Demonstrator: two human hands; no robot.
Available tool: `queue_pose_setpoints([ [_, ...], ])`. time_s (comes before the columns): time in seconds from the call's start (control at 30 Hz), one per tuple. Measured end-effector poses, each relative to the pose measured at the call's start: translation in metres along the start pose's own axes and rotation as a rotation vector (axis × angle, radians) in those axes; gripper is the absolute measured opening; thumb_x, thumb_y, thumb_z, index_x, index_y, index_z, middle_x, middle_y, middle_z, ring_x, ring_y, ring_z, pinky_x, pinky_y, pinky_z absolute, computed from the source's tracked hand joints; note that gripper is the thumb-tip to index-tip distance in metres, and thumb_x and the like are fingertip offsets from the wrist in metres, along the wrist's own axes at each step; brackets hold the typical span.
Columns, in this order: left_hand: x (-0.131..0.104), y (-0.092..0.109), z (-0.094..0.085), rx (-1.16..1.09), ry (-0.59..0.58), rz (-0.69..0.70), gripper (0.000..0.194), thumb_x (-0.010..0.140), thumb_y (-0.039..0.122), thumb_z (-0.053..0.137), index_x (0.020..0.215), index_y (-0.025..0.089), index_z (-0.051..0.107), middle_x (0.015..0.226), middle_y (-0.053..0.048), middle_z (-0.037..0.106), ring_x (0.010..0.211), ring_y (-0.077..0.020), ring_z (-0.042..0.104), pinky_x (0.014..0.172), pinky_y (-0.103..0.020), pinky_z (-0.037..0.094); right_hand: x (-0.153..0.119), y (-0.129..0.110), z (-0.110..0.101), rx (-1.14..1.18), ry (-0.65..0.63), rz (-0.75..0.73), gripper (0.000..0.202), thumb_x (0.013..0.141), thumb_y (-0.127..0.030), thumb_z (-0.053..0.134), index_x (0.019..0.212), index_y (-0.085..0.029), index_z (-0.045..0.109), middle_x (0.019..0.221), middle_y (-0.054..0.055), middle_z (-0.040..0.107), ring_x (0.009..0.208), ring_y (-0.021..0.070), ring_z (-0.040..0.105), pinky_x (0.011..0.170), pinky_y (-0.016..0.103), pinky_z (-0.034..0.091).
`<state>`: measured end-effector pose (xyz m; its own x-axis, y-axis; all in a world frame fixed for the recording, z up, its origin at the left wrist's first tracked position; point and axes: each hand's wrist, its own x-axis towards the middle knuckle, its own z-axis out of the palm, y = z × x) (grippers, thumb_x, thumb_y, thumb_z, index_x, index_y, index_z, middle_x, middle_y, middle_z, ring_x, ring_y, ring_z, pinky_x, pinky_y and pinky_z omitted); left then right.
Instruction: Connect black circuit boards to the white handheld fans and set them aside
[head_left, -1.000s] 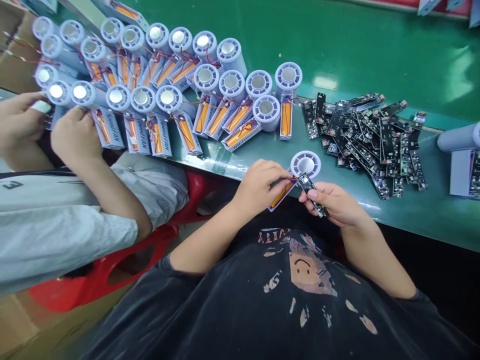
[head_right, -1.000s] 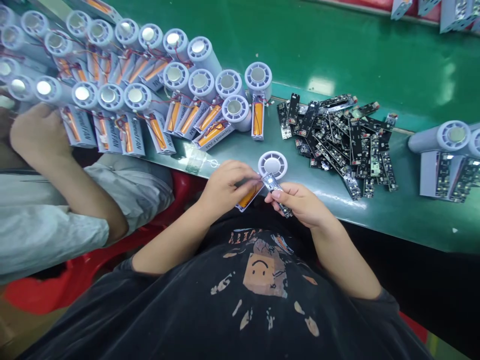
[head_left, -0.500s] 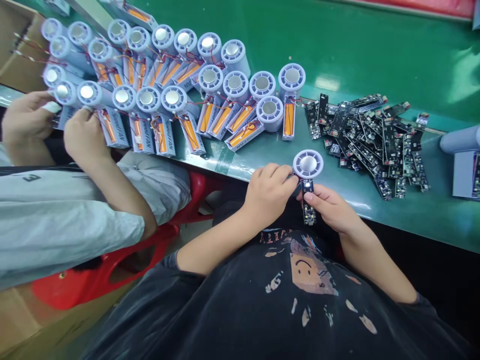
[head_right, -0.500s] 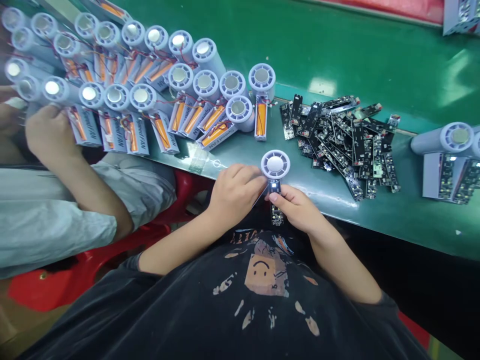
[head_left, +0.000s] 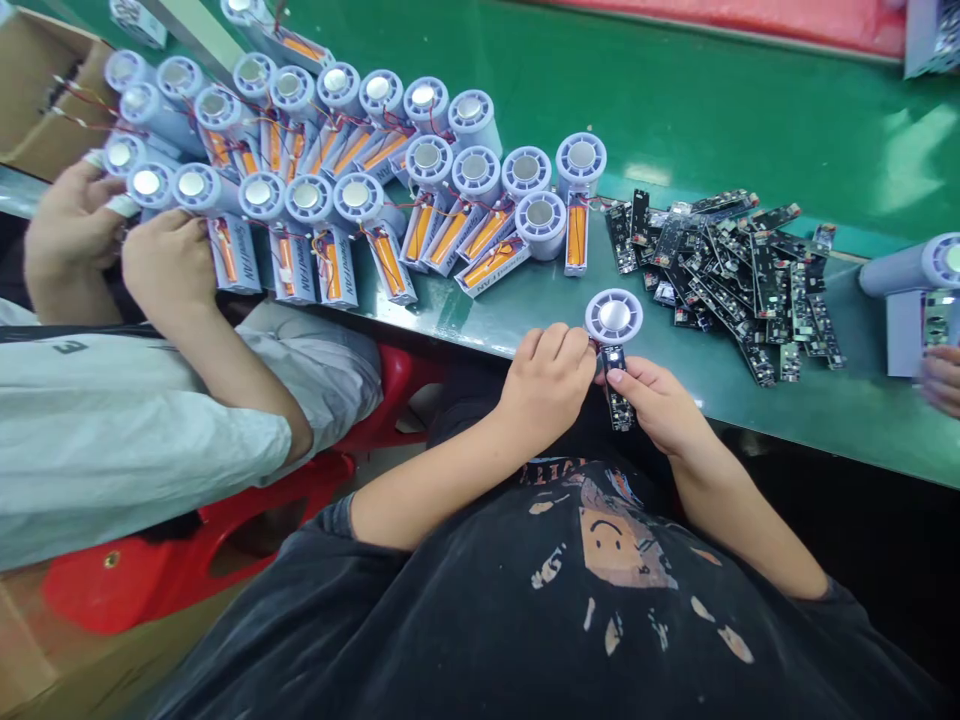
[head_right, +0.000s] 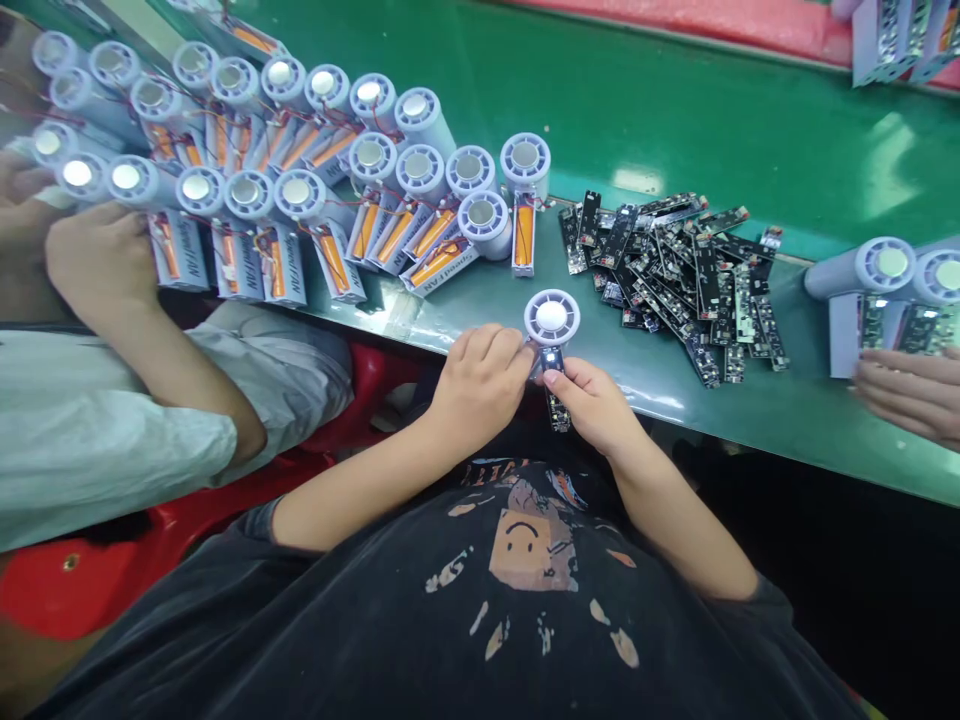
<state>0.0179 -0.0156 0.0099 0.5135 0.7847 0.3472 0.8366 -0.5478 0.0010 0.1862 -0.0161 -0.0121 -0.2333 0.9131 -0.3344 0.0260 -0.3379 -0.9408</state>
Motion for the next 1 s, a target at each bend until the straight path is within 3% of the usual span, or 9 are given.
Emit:
queue_pose_setpoints([
  [0.13,-0.007,-0.001,0.003,-0.151,-0.082,-0.052,0.030,0.101,0.018,0.038,0.111,0.012,0.066,0.105,-0.015,0.066,0.100,-0.0282,0.058,0.084,-0.041,0.046,-0.004,-0.003,0.005,0.059,0.057,0.073,0.040,0.073,-0.058,0.070,0.079,-0.019,0.060,0.063,-0.004,0.058,0.052,0.0097,0.050,0.050,0.024,0.038],
  [0.23,-0.016,-0.007,0.007,-0.315,-0.101,-0.072,0.034,0.100,0.022,0.042,0.127,0.013,0.060,0.111,-0.013,0.065,0.102,-0.0258,0.058,0.087,-0.040,0.048,-0.005,-0.006,0.007,0.099,0.088,0.104,0.043,0.070,-0.059,0.071,0.080,-0.019,0.058,0.059,-0.005,0.055,0.044,0.0080,0.047,0.042,0.022,0.031],
  [0.4,-0.022,-0.016,0.007,-0.329,-0.120,-0.031,0.035,0.099,0.020,0.043,0.130,0.018,0.060,0.119,-0.010,0.067,0.099,-0.0233,0.059,0.083,-0.038,0.047,-0.003,-0.008,0.006,0.051,0.103,0.096,0.045,0.068,-0.061,0.068,0.079,-0.019,0.056,0.056,-0.007,0.049,0.042,0.0065,0.042,0.041,0.021,0.030],
  [0.57,-0.009,-0.009,-0.009,-0.109,-0.210,-0.024,0.029,0.098,0.021,0.047,0.121,0.017,0.063,0.100,-0.010,0.068,0.089,-0.0248,0.060,0.070,-0.036,0.044,-0.006,-0.012,0.005,-0.080,0.103,0.095,0.045,0.070,-0.064,0.061,0.078,-0.020,0.055,0.055,-0.006,0.049,0.041,0.0071,0.038,0.041,0.023,0.026],
  [0.67,0.001,-0.004,-0.017,-0.062,-0.287,-0.007,0.028,0.098,0.019,0.046,0.119,0.015,0.063,0.098,-0.012,0.067,0.091,-0.0267,0.061,0.068,-0.036,0.044,-0.011,-0.017,0.004,-0.204,0.099,0.078,0.037,0.074,-0.056,0.062,0.075,-0.020,0.056,0.056,-0.005,0.051,0.043,0.0081,0.040,0.044,0.024,0.028],
  [0.8,0.011,-0.004,-0.020,-0.091,-0.397,-0.030,0.029,0.099,0.019,0.046,0.123,0.016,0.061,0.100,-0.012,0.068,0.095,-0.0276,0.064,0.071,-0.036,0.046,-0.013,-0.021,0.001,-0.424,0.110,0.040,0.026,0.080,-0.040,0.061,0.065,-0.021,0.052,0.057,-0.004,0.055,0.050,0.0096,0.044,0.050,0.024,0.031],
  [1.0,0.007,-0.015,-0.013,-0.225,-0.420,-0.017,0.035,0.097,0.017,0.044,0.129,0.017,0.060,0.099,-0.010,0.071,0.093,-0.0251,0.067,0.077,-0.036,0.052,-0.005,-0.020,-0.002,-0.451,0.067,0.057,0.022,0.084,-0.039,0.054,0.071,-0.022,0.053,0.054,-0.005,0.053,0.047,0.0100,0.045,0.048,0.023,0.032],
])
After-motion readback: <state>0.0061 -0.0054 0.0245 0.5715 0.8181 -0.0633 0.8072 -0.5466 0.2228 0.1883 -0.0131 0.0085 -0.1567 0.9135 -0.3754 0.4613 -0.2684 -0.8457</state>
